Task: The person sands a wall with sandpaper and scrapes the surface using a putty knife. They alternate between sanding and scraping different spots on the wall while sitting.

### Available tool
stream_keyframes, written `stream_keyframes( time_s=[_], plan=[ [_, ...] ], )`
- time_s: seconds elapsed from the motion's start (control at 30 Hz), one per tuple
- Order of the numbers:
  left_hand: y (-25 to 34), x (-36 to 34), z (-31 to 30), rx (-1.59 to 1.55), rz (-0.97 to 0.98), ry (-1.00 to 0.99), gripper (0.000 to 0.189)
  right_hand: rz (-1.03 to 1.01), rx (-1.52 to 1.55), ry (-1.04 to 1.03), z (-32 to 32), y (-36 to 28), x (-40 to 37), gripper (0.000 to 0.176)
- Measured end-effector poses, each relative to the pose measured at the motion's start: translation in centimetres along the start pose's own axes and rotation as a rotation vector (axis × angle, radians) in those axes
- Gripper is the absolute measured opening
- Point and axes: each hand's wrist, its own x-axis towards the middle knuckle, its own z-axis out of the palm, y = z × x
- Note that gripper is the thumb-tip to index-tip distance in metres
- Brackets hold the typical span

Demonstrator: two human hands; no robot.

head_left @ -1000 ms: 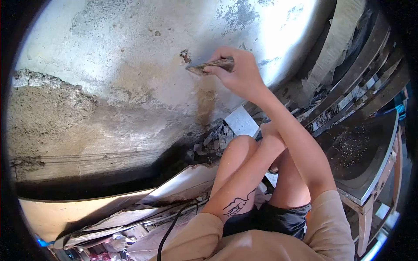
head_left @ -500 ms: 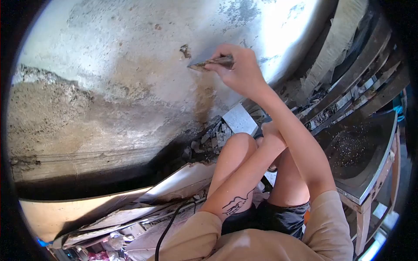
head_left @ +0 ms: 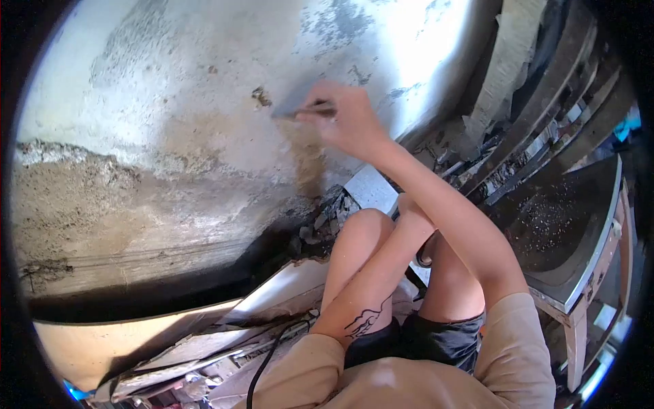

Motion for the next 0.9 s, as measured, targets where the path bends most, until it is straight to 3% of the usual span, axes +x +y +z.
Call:
stream_keyframes(
  time_s=[0.03, 0.1, 0.2, 0.33, 0.43, 0.5, 0.6, 0.63, 0.7, 0.73, 0.8, 0.9],
  plan=[
    [0.6, 0.1, -0.2, -0.086, -0.058, -0.033, 0.032, -0.003, -0.013, 0.017, 0.1, 0.9, -0.7, 0.010],
    [1.5, 0.0, -1.1, -0.203, -0.136, -0.106, 0.035, 0.018, -0.290, -0.501, 0.5, 2.5, -2.6, 0.012],
    [3.3, -0.5, -3.3, -0.141, -0.156, -0.199, 0.038, 0.051, -0.364, -0.540, -1.5, 2.2, -3.2, 0.015],
    [6.3, -0.1, -4.5, -0.035, -0.049, -0.374, 0.042, 0.000, -0.348, -0.243, -5.5, 2.4, -3.3, 0.018],
    [7.6, 1.7, -4.5, 0.006, 0.038, -0.488, 0.046, 0.138, -0.370, -0.121, -8.8, 2.2, -3.2, 0.018],
    [9.3, 3.0, -4.3, 0.235, 0.055, -0.656, 0.046, 0.219, -0.388, -0.109, -11.2, 1.8, -3.5, 0.021],
    [12.1, 2.5, -4.9, 0.327, 0.082, -0.614, 0.045, 0.303, -0.373, -0.078, -12.9, 2.0, -4.1, 0.025],
    [13.5, 2.5, -5.4, 0.370, 0.028, -0.685, 0.044, 0.315, -0.373, -0.045, -13.3, 2.4, -4.3, 0.025],
    [13.5, 2.7, -4.6, 0.385, 0.024, -0.696, 0.044, 0.256, -0.396, -0.020, -13.7, 2.4, -4.5, 0.023],
    [12.6, 2.6, -4.1, 0.402, 0.027, -0.719, 0.044, 0.252, -0.363, -0.013, -13.6, 2.4, -4.5, 0.023],
    [5.0, 3.7, 1.4, 0.373, 0.292, -0.492, 0.039, 0.201, -0.351, -0.023, -13.0, 2.5, -4.4, 0.021],
    [11.3, 1.6, -2.4, 0.349, 0.134, -0.484, 0.042, 0.176, -0.359, -0.112, -11.6, 1.9, -3.9, 0.019]
  ],
)
